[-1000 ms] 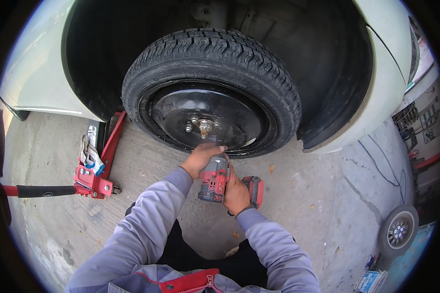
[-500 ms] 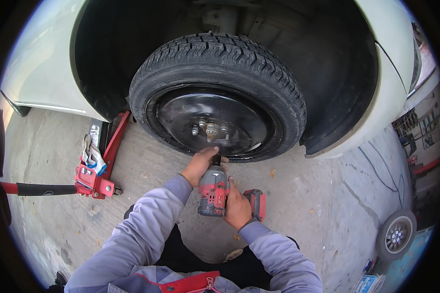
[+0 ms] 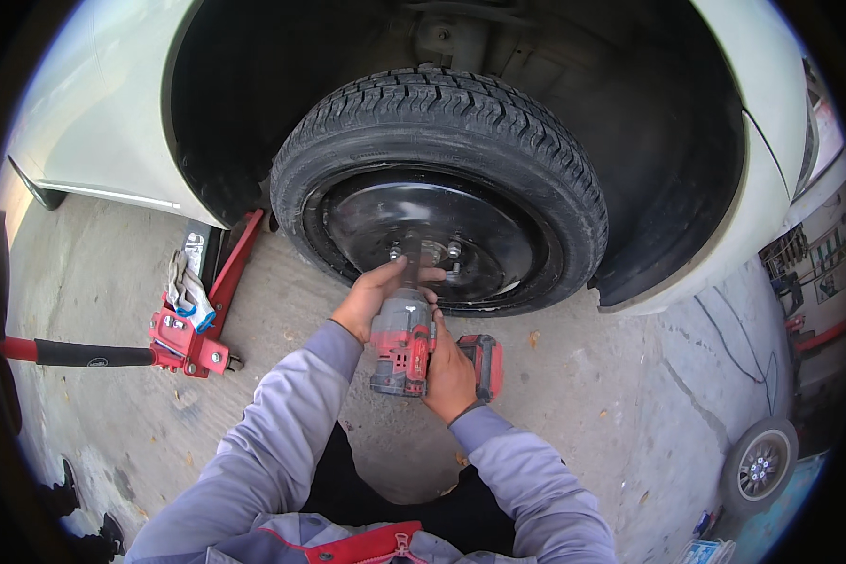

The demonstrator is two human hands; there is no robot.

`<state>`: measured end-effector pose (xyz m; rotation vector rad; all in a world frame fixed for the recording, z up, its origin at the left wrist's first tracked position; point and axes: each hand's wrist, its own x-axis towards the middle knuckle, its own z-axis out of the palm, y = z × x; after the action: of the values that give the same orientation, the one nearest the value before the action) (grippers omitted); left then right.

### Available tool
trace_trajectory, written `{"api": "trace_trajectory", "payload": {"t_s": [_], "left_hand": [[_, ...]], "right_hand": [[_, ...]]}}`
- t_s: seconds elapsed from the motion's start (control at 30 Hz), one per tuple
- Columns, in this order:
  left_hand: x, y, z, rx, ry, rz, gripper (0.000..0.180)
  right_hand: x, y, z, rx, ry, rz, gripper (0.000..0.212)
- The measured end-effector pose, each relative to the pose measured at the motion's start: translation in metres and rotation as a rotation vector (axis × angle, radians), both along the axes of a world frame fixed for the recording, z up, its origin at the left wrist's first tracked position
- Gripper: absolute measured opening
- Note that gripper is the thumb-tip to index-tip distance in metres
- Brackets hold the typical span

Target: The person jacks up a white sedan, removes the front-left wheel using an impact wrench, rolls a spare tire into place, mounts it, and tightens the lug nuts. The person then lowers the car and finishes tightening the lug nuts with the impact wrench.

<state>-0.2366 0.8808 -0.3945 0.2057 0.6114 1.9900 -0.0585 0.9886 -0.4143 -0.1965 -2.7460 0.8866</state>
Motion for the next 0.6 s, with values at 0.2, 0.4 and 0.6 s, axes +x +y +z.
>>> {"api": "trace_trajectory", "payload": {"t_s": [0.2,0.4,0.6], "left_hand": [[-0.014,-0.003,0.014,-0.306,0.16,0.027,0.036],[-0.015,0.0,0.023,-0.474,0.339,0.102,0.022],[-0.023,-0.008,0.009,-0.148,0.017,0.073,0.019]], "right_hand": [[-0.01,-0.024,-0.023,-0.271,0.063,-0.053,0.093],[-0.023,-0.048,-0.049,-0.403,0.139,0.014,0.08],[-0.021,-0.04,-0.014,-0.189,0.062,-0.142,0.081]]}}
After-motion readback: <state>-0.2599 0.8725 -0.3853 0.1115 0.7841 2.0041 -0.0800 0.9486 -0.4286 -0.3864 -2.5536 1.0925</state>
